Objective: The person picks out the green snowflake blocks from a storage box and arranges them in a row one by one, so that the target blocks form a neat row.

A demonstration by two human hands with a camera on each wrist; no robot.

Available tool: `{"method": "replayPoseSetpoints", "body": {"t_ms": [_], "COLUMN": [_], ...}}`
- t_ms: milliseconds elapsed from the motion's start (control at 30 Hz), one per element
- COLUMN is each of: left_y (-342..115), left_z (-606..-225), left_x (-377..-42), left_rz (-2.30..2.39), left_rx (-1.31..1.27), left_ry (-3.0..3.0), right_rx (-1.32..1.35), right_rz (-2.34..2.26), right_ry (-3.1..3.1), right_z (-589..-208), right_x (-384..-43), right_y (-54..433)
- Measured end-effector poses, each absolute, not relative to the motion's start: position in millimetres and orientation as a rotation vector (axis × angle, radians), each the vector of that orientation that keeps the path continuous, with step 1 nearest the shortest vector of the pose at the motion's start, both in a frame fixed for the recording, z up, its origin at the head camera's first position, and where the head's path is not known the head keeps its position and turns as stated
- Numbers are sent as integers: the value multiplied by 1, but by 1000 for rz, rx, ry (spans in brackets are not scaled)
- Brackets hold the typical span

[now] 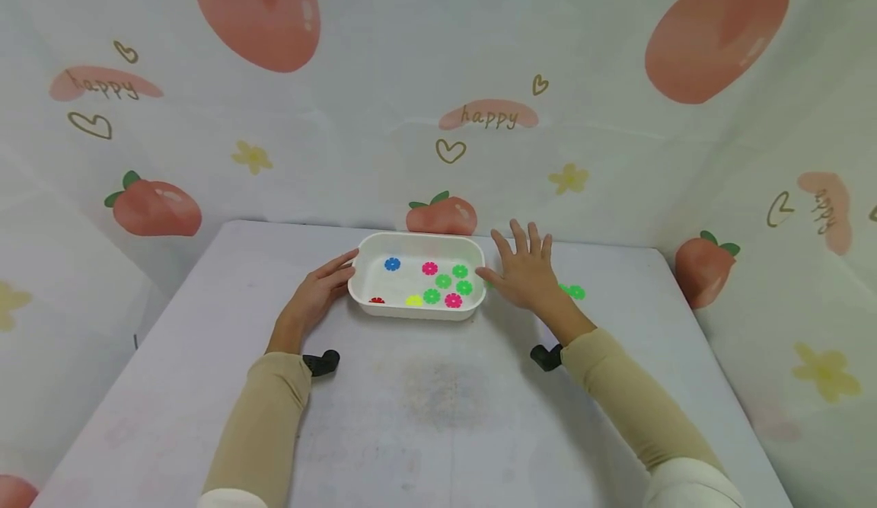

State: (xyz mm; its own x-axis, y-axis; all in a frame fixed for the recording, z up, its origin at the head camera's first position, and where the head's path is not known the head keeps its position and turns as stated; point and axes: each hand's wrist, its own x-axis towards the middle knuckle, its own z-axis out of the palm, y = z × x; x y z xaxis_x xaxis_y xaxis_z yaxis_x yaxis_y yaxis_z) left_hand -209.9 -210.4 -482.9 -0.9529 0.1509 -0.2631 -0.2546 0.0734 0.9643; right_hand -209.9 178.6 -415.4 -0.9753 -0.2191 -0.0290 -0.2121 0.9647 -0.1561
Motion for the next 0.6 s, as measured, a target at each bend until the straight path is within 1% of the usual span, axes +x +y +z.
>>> {"method": "replayPoseSetpoints", "body": {"t_ms": [600], "left_y": [-211], "left_z": [-483], "left_x": [-210], "left_rz": [1960], "left_rx": [-106], "left_ry": [2051], "right_rx": [-579], "right_rz": [-117], "right_ry": [3048], "right_z": [-419], "right_x": [-215], "right_y": [125]}}
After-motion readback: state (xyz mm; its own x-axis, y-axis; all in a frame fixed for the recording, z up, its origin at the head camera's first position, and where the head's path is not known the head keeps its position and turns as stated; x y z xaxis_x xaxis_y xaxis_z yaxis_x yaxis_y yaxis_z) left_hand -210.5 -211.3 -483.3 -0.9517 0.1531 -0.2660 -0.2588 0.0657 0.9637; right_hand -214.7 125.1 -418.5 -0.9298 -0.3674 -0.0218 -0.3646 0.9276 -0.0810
